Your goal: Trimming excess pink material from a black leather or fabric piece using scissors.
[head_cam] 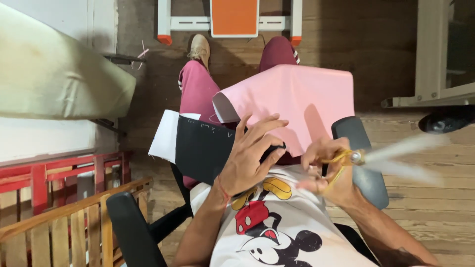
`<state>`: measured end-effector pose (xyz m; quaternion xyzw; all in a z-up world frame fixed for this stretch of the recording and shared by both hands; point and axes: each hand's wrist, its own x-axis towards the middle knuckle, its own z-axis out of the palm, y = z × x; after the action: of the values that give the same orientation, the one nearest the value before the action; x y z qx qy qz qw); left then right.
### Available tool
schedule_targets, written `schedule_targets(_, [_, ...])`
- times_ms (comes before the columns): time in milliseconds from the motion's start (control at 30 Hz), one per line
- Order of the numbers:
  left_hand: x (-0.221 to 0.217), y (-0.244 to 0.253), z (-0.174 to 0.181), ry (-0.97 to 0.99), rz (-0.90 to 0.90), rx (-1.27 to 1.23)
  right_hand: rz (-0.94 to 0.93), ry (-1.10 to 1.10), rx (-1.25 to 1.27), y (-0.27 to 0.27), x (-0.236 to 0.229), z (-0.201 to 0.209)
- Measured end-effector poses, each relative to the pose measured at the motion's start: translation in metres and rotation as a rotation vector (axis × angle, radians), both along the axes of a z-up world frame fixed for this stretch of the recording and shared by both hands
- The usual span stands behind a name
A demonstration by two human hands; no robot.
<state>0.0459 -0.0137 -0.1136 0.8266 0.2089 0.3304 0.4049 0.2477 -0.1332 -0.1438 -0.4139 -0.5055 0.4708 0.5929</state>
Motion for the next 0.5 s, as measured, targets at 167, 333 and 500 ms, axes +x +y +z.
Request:
schedule_targets(167, [-0.005, -0.005, 0.013, -0.033, 0.036, 0.079, -0.384, -0.791, -0.16, 0.017, -0.006, 0.012])
schedule_targets(333, [-0.018, -0.006, 0.018, -0.028, 0.118, 0.128, -0.326, -0.395, 0.004, 0.02, -0.022, 0.017])
schedule_targets(500, [-0.028, -0.008, 0.019, -0.041, 0.222, 0.13, -0.303, -0.224, -0.094, 0.026, -0.027, 0.016])
